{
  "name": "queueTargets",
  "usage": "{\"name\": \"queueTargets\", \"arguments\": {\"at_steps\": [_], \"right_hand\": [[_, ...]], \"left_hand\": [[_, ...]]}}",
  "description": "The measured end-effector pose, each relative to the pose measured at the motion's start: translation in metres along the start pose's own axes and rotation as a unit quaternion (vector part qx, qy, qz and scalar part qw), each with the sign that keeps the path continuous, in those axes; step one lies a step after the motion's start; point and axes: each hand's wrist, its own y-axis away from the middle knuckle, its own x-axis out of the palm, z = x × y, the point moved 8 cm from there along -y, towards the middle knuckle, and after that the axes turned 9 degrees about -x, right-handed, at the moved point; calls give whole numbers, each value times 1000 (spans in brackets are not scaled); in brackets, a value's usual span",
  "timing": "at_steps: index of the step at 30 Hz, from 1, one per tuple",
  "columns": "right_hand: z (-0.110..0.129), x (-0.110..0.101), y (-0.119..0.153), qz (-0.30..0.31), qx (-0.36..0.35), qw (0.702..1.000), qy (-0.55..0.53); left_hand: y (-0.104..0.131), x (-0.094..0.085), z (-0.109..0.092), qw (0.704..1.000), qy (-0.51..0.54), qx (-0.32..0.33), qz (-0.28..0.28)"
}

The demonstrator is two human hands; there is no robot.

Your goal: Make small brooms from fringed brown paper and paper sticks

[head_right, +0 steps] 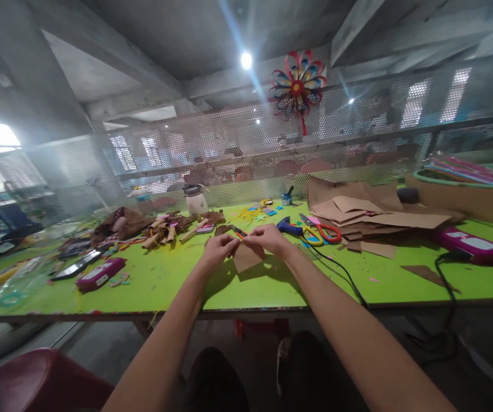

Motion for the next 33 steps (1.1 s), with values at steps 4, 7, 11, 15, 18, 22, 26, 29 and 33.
{"name": "queueTargets", "arguments": {"at_steps": [4, 7, 11, 15, 18, 22, 26, 29, 33], "right_hand": [[1, 1, 1, -7, -3, 1000, 13], [0, 1, -1, -5, -6, 1000, 21], [-3, -4, -4, -13, -10, 1000, 0], [-4, -11, -7, -33, -22, 999, -36], [-6, -13, -7, -41, -20, 996, -81], [-7, -6, -6, -20, -14, 994, -108], [-8, 4, -4, 8, -16, 998, -64], [-6, 9, -2, 20, -22, 999, -44], [-2, 12, -1, 38, -36, 999, -8]], "left_hand": [[4, 10, -9, 999, 17, 22, 44], [5, 11, -12, 998, 23, 17, 56], [4, 8, -8, 998, 40, 1, 52], [3, 6, -5, 997, 52, 0, 53], [3, 4, -3, 997, 62, -5, 40], [4, 7, -2, 995, 78, -24, 49], [6, 9, -6, 996, 68, -25, 43], [7, 9, -9, 997, 58, -18, 37], [9, 9, -12, 999, 36, -4, 36]]}}
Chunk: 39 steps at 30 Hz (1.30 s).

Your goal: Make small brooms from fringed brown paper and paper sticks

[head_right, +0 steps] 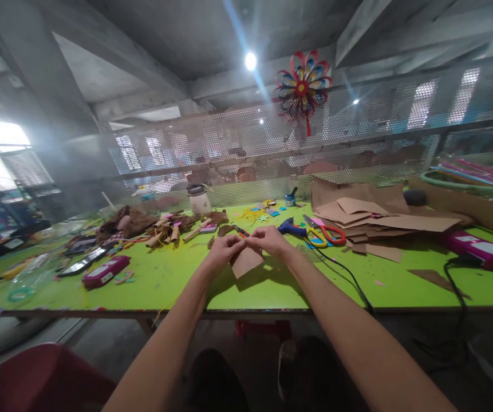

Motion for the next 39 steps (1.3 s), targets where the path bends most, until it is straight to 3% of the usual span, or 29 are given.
{"name": "queueTargets", "arguments": {"at_steps": [6, 10, 14, 17, 19, 24, 29, 31, 34, 36, 39], "right_hand": [[-1, -10, -2, -33, 2, 998, 45], [-2, -15, -3, -39, 5, 999, 35], [-4, -21, -3, -65, 11, 997, -47], [-4, -21, -2, -75, 24, 985, -151], [0, -14, -1, -47, 29, 980, -191], [24, 14, 9, 97, -6, 978, -186], [27, 14, 10, 90, -23, 987, -127], [25, 10, 7, 67, -24, 986, -153], [22, 4, 5, 35, -15, 979, -203], [20, 7, 7, 57, 10, 979, -195], [19, 16, 14, 128, 38, 984, -114]], "left_hand": [[-1, 4, 4, 1000, -1, -20, 23], [-2, -2, 4, 1000, -2, -13, 1], [-1, -8, 4, 1000, 6, -13, -18], [0, -8, 7, 998, 50, -34, -1], [1, -5, 8, 993, 100, -48, 25], [8, 10, 3, 971, 209, -52, 108], [15, 28, -4, 955, 234, -39, 177], [13, 28, 0, 953, 248, -58, 165], [4, 10, 10, 954, 280, -86, 67], [1, -3, 14, 947, 307, -92, 14], [2, -4, 14, 948, 298, -106, 35]]}}
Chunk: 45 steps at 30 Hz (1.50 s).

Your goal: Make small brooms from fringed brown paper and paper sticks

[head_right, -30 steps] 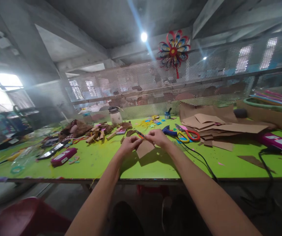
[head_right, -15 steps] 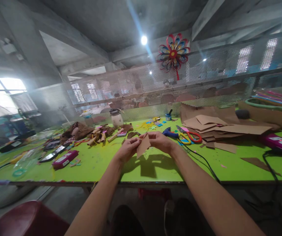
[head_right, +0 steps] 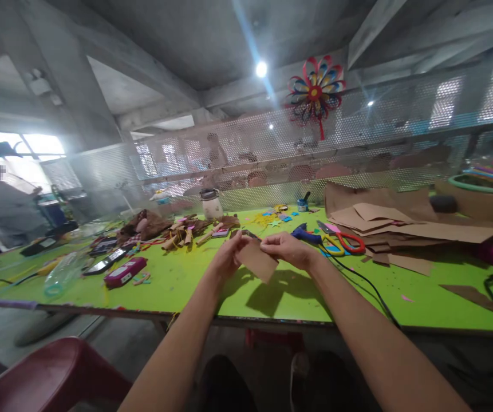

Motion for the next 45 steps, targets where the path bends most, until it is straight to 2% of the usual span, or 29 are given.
{"name": "queueTargets", "arguments": {"at_steps": [2, 5, 9, 14, 19, 23, 27, 32, 45], "right_hand": [[-1, 4, 3, 34, 10, 998, 60], [-6, 4, 4, 53, 32, 991, 116], [-13, -7, 2, 12, 48, 987, 155], [-14, -24, -3, -79, 14, 987, 137], [-10, -33, -4, -125, -7, 984, 130], [-9, -33, -3, -133, -6, 983, 130], [-12, -29, -3, -115, 0, 985, 127], [-15, -27, -3, -120, 14, 988, 92], [-11, -31, -1, -186, 21, 981, -43]], "left_hand": [[3, 5, 3, 998, -58, -14, 19], [7, 11, 2, 984, -176, 15, 21], [8, 15, 1, 969, -240, 55, 12], [0, 0, -3, 975, -196, 88, -56], [-6, -7, 0, 980, -160, 91, -72], [-3, -2, 0, 984, -154, 76, -49], [2, 6, -2, 984, -162, 73, -15], [3, 4, -4, 984, -155, 82, -34], [-1, -5, -5, 982, -147, 102, -60]]}}
